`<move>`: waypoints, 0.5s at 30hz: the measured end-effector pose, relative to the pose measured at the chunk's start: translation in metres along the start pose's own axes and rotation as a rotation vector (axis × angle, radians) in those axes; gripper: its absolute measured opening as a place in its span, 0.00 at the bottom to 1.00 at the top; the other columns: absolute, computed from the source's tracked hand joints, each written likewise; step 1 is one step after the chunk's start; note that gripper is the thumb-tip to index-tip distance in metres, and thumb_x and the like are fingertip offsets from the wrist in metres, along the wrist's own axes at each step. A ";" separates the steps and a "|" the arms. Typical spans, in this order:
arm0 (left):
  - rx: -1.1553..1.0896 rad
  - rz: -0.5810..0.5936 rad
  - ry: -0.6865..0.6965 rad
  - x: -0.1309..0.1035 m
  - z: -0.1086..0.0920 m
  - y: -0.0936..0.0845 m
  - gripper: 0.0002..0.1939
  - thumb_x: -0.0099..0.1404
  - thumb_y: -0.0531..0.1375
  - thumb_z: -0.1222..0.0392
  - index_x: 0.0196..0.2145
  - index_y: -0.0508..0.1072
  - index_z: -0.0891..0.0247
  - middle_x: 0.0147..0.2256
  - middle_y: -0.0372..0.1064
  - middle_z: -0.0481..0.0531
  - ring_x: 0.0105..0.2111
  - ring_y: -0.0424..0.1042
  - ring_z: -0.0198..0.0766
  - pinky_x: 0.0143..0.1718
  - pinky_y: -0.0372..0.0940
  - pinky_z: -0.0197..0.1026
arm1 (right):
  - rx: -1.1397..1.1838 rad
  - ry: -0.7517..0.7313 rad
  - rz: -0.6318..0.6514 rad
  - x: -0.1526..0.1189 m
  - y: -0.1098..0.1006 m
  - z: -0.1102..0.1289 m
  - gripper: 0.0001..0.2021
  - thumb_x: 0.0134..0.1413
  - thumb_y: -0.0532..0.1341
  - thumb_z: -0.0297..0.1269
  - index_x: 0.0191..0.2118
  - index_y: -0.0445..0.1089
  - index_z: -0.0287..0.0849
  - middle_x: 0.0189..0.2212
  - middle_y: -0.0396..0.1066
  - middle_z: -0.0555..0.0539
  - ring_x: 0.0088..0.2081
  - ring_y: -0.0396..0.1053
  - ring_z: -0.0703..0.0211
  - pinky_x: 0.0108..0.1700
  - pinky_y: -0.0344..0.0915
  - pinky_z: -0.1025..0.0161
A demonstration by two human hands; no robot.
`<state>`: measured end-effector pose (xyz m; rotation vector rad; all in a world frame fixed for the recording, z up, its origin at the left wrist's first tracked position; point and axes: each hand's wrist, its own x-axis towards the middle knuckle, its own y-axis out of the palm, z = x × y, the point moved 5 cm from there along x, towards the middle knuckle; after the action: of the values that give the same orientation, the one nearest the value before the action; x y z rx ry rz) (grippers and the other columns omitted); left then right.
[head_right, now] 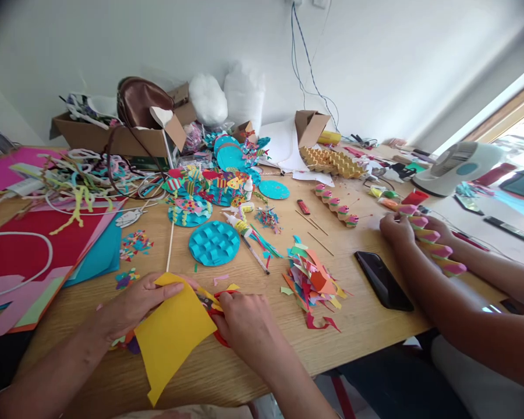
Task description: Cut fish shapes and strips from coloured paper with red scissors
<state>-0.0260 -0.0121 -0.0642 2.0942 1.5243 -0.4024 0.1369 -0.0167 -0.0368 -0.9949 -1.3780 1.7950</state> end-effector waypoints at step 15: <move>-0.075 -0.134 0.020 -0.014 -0.014 -0.016 0.19 0.51 0.63 0.53 0.40 0.75 0.63 0.25 0.75 0.51 0.24 0.72 0.38 0.21 0.63 0.34 | -0.017 0.500 0.238 -0.031 0.035 -0.079 0.10 0.51 0.53 0.34 0.31 0.71 0.40 0.28 0.74 0.39 0.30 0.72 0.51 0.23 0.53 0.65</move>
<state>-0.0465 -0.0111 -0.0492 1.9509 1.6705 -0.3674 0.2194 -0.0137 -0.0781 -1.5438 -0.9948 1.5460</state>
